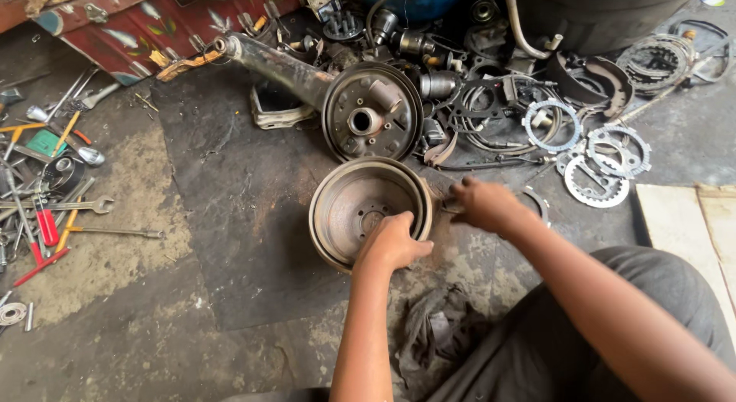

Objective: The person sits on the floor and scrubs a circular metal part with a brush and a rag. They wipe the part with the rag, then continue scrubbing the edges and inner surface with the brush. The person repeatedly wipes the part with the rag and scrubs it with the brush throughout the video.

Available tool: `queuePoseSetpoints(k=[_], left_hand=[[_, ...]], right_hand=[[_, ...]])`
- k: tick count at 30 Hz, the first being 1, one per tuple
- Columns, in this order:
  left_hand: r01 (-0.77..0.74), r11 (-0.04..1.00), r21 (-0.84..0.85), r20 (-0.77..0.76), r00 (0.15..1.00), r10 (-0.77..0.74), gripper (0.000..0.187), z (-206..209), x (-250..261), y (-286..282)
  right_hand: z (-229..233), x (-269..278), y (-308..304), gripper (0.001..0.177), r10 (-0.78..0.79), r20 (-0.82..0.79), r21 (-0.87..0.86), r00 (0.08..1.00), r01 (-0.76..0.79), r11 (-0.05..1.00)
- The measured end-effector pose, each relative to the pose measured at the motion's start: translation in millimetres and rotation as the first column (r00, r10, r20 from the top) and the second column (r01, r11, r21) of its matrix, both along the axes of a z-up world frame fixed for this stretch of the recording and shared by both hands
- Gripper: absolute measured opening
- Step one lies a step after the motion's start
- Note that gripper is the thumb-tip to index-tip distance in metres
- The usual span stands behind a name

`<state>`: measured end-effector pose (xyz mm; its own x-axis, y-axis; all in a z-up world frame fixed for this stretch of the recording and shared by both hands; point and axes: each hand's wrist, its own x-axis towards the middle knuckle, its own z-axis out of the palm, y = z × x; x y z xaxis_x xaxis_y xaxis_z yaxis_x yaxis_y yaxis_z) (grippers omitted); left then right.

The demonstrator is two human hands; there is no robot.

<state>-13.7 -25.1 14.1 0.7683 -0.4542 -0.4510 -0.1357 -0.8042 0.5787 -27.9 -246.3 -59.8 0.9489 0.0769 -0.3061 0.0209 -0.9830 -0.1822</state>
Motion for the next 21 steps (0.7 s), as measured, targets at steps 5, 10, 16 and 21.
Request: queuePoseSetpoints(k=[5, 10, 16, 21], left_hand=[[0.015, 1.000, 0.013, 0.009, 1.000, -0.015, 0.057, -4, 3, 0], [0.005, 1.000, -0.029, 0.006, 1.000, -0.004, 0.056, -10, 9, 0], [0.001, 1.000, 0.027, 0.021, 1.000, -0.002, 0.063, -5, 6, -4], [-0.011, 0.976, 0.215, 0.085, 0.996, -0.008, 0.041, -10, -3, -27]], right_hand=[[-43, 10, 4, 0.060, 0.086, 0.021, 0.007, 0.996, -0.086, 0.996], [-48, 15, 2, 0.037, 0.084, 0.146, -0.007, 0.986, -0.083, 0.996], [-18, 23, -13, 0.018, -0.221, -0.202, 0.528, 0.954, 0.296, 0.796], [-17, 6, -5, 0.017, -0.313, -0.525, 0.769, 0.791, 0.599, 0.223]])
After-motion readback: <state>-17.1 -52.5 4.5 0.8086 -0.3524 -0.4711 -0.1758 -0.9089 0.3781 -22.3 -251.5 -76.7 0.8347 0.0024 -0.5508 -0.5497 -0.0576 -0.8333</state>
